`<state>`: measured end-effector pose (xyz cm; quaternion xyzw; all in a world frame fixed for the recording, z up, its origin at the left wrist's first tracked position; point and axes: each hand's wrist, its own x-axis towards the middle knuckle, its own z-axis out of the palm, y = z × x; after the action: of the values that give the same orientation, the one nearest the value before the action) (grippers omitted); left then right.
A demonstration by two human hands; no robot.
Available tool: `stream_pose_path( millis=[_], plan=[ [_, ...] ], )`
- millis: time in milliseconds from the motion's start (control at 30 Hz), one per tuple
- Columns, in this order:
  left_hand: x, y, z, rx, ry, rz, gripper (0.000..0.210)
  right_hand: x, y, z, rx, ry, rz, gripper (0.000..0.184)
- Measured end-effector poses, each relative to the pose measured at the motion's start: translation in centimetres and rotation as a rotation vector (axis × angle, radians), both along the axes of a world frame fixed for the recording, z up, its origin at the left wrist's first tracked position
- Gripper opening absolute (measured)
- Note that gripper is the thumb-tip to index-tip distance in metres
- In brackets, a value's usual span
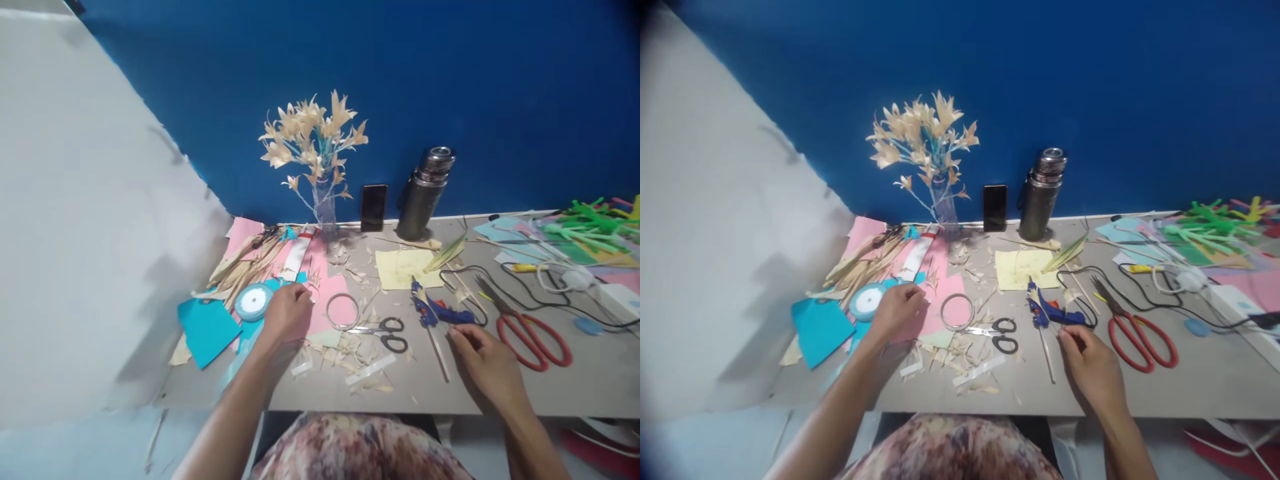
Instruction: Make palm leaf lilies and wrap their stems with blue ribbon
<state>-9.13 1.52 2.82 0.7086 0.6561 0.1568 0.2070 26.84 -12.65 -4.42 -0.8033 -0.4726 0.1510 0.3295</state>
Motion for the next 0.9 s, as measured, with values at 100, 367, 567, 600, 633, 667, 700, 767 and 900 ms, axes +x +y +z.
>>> stream_pose_path(
  millis=[100, 367, 567, 600, 633, 667, 700, 767, 900],
  plan=[
    [1.6, 0.7, -0.5, -0.020, 0.078, 0.049, 0.022, 0.2, -0.2, 0.1, -0.002, 0.004, -0.014, 0.044],
    [3.1, 1.5, -2.9, 0.005, 0.128, 0.150, 0.018, 0.8, -0.9, 0.0, 0.003, 0.008, 0.020, 0.044],
    [2.1, 1.2, -2.0, 0.061, -0.195, 0.135, 0.020, 0.7, -0.9, 0.7, 0.009, 0.003, -0.032, 0.044],
    [1.9, 1.0, -1.7, 0.060, -0.312, 0.127, 0.019, 0.7, -0.9, 0.8, 0.001, 0.005, -0.045, 0.045],
    [1.6, 0.7, -1.4, 0.054, -0.424, 0.120, 0.017, 0.8, -0.9, 0.9, -0.006, 0.006, -0.049, 0.046],
    [1.3, 0.3, -1.1, 0.047, -0.517, 0.116, 0.015, 0.9, -0.9, 0.9, -0.015, 0.006, -0.046, 0.046],
    [1.0, -0.3, -0.9, 0.039, -0.578, 0.110, 0.014, 0.9, -0.8, 0.8, -0.026, 0.004, -0.038, 0.046],
    [0.6, -1.7, -0.6, 0.007, -0.716, 0.102, 0.012, 1.0, -0.7, 0.6, -0.054, -0.002, -0.017, 0.046],
    [0.0, -5.1, -1.1, -0.131, -0.865, 0.117, 0.018, 0.9, -0.3, 0.1, -0.128, -0.007, 0.019, 0.048]
  ],
)
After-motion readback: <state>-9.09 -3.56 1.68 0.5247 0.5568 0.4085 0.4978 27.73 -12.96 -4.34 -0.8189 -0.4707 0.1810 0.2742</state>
